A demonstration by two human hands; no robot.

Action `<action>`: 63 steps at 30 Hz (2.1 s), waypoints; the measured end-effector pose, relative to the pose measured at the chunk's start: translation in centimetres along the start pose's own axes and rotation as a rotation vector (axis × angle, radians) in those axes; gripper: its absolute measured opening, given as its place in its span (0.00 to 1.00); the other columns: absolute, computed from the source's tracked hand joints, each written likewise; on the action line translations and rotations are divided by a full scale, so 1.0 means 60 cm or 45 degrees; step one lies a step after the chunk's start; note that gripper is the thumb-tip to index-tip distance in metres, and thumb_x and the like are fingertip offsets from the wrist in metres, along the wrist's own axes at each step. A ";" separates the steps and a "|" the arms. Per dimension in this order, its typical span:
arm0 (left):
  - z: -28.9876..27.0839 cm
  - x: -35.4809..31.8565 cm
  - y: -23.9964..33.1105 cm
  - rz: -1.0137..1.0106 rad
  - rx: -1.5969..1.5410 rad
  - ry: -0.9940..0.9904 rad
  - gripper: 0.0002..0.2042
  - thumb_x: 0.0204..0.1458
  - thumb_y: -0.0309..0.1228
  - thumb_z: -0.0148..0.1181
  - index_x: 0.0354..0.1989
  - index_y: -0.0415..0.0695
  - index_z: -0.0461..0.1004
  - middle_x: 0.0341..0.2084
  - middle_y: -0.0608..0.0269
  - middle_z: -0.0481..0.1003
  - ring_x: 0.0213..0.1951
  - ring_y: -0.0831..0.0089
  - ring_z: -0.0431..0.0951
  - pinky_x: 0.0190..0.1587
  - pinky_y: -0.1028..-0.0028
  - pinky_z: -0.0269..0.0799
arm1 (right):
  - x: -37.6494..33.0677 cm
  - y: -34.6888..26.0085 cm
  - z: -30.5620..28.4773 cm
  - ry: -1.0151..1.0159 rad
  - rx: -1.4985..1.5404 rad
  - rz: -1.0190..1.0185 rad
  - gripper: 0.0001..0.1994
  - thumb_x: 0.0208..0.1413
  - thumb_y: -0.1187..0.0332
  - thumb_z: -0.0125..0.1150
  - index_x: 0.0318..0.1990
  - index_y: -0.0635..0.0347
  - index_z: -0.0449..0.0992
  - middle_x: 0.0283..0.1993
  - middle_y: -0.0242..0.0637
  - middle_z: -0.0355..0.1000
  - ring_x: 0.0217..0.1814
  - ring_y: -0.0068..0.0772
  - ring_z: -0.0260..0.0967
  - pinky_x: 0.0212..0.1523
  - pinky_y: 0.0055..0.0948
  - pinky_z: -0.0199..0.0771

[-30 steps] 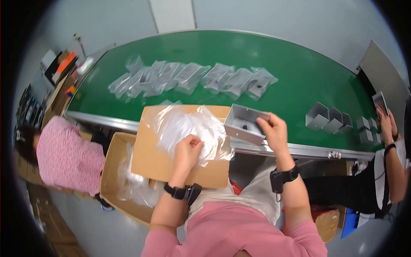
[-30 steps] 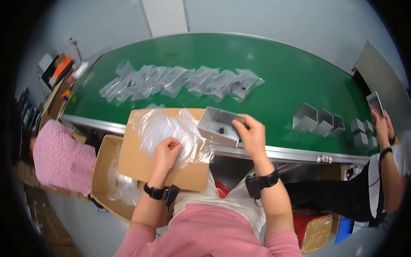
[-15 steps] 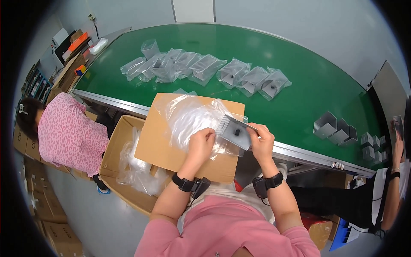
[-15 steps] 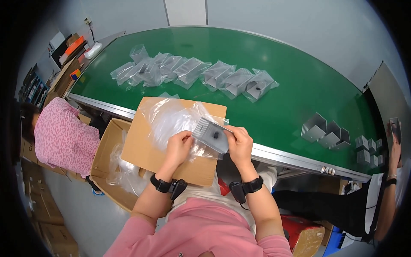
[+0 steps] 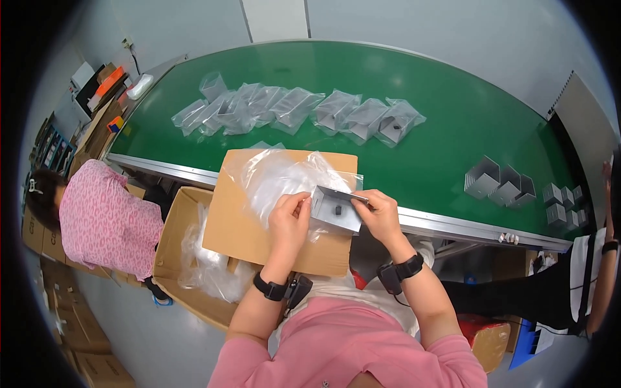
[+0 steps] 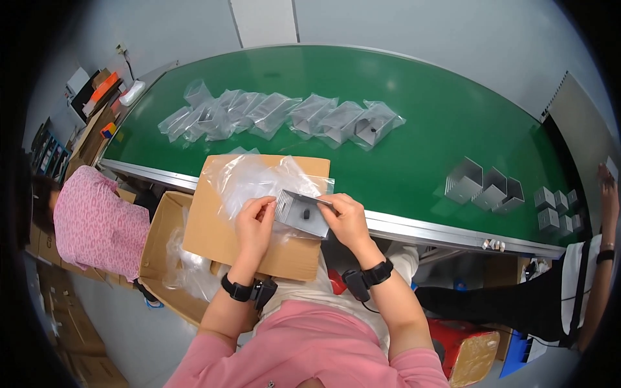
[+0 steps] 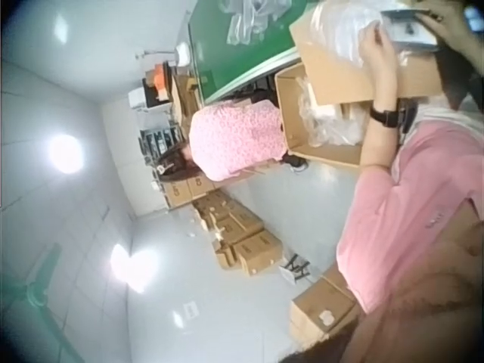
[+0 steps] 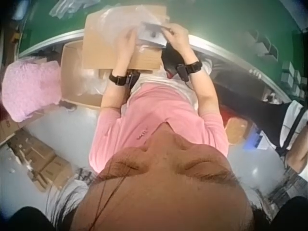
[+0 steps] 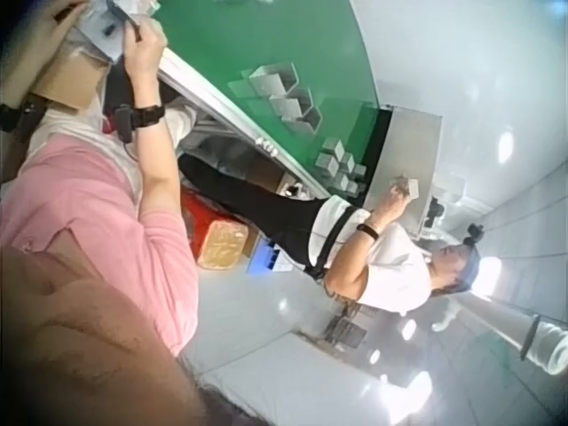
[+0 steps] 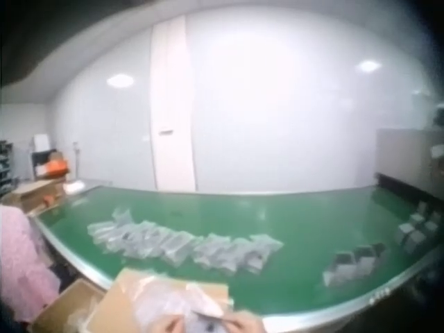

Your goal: Packaging metal components into individual plastic bags and arranging them on a workbench.

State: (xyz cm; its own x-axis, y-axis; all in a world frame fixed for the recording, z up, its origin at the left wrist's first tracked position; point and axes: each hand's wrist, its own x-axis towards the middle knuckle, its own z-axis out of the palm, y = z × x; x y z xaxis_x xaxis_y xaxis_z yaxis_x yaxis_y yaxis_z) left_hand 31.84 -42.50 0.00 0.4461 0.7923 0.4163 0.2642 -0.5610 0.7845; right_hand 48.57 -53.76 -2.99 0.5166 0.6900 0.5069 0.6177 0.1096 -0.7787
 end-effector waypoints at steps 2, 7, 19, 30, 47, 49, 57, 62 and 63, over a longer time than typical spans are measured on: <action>-0.003 0.000 0.014 0.056 0.068 0.014 0.05 0.51 0.24 0.61 0.35 0.38 0.78 0.23 0.61 0.73 0.23 0.72 0.72 0.28 0.75 0.68 | -0.002 -0.006 -0.003 0.006 -0.023 -0.002 0.07 0.49 0.75 0.64 0.38 0.62 0.80 0.33 0.40 0.76 0.28 0.31 0.71 0.26 0.24 0.69; -0.007 -0.009 0.023 0.128 0.210 0.016 0.05 0.50 0.25 0.62 0.35 0.41 0.78 0.25 0.57 0.73 0.22 0.66 0.73 0.26 0.70 0.70 | -0.014 0.001 -0.003 0.064 -0.071 -0.028 0.07 0.49 0.75 0.64 0.37 0.62 0.80 0.33 0.41 0.76 0.28 0.34 0.72 0.26 0.26 0.70; 0.022 -0.018 0.046 0.269 0.185 -0.087 0.05 0.48 0.24 0.62 0.34 0.41 0.78 0.25 0.58 0.73 0.23 0.64 0.74 0.26 0.70 0.70 | -0.005 -0.007 -0.008 -0.344 -0.065 -0.059 0.20 0.53 0.73 0.58 0.55 0.59 0.70 0.35 0.45 0.68 0.36 0.44 0.68 0.38 0.34 0.69; 0.039 -0.052 0.044 0.076 -0.022 -0.020 0.32 0.46 0.30 0.66 0.61 0.38 0.61 0.57 0.44 0.61 0.58 0.52 0.63 0.55 0.63 0.64 | -0.006 0.003 0.019 0.097 0.104 0.039 0.13 0.57 0.75 0.54 0.50 0.66 0.68 0.50 0.48 0.71 0.53 0.49 0.69 0.53 0.33 0.68; 0.075 -0.029 -0.004 -0.031 -0.077 0.256 0.16 0.59 0.29 0.47 0.53 0.34 0.66 0.47 0.45 0.69 0.49 0.50 0.70 0.51 0.62 0.65 | -0.090 -0.123 0.003 -0.154 0.055 -0.096 0.28 0.52 0.73 0.60 0.60 0.74 0.61 0.62 0.60 0.60 0.63 0.54 0.61 0.60 0.37 0.65; 0.071 -0.016 0.013 0.039 -0.044 0.341 0.11 0.57 0.26 0.50 0.46 0.35 0.68 0.39 0.48 0.69 0.42 0.53 0.71 0.45 0.62 0.66 | -0.089 -0.129 -0.004 -0.145 0.055 -0.153 0.27 0.52 0.73 0.60 0.59 0.73 0.63 0.58 0.58 0.65 0.60 0.52 0.66 0.57 0.35 0.68; 0.117 -0.044 0.045 0.399 -0.038 0.310 0.11 0.48 0.24 0.62 0.23 0.43 0.63 0.16 0.61 0.62 0.16 0.60 0.61 0.19 0.65 0.58 | -0.082 -0.093 -0.063 -0.037 0.066 0.509 0.26 0.52 0.72 0.63 0.58 0.70 0.65 0.32 0.38 0.75 0.32 0.23 0.72 0.33 0.27 0.73; 0.124 -0.076 0.100 0.795 -0.246 -0.094 0.15 0.43 0.25 0.67 0.17 0.44 0.63 0.15 0.60 0.64 0.17 0.61 0.64 0.19 0.67 0.59 | -0.082 -0.022 -0.099 0.205 -0.305 0.423 0.15 0.58 0.64 0.54 0.45 0.69 0.73 0.29 0.57 0.73 0.31 0.58 0.74 0.31 0.43 0.71; 0.110 -0.073 0.109 0.788 -0.243 -0.095 0.15 0.43 0.25 0.67 0.17 0.44 0.63 0.15 0.60 0.64 0.17 0.61 0.64 0.19 0.67 0.59 | -0.072 -0.003 -0.116 0.306 -0.380 0.346 0.17 0.59 0.63 0.53 0.44 0.71 0.72 0.28 0.57 0.73 0.31 0.58 0.74 0.30 0.43 0.71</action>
State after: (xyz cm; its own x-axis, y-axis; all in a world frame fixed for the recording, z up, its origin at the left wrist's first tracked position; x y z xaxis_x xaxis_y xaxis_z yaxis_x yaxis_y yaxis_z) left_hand 37.26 -51.21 0.25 0.5272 0.3134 0.7898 -0.2142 -0.8504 0.4805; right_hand 50.33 -61.74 -2.47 0.7843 0.4759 0.3980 0.5663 -0.2871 -0.7726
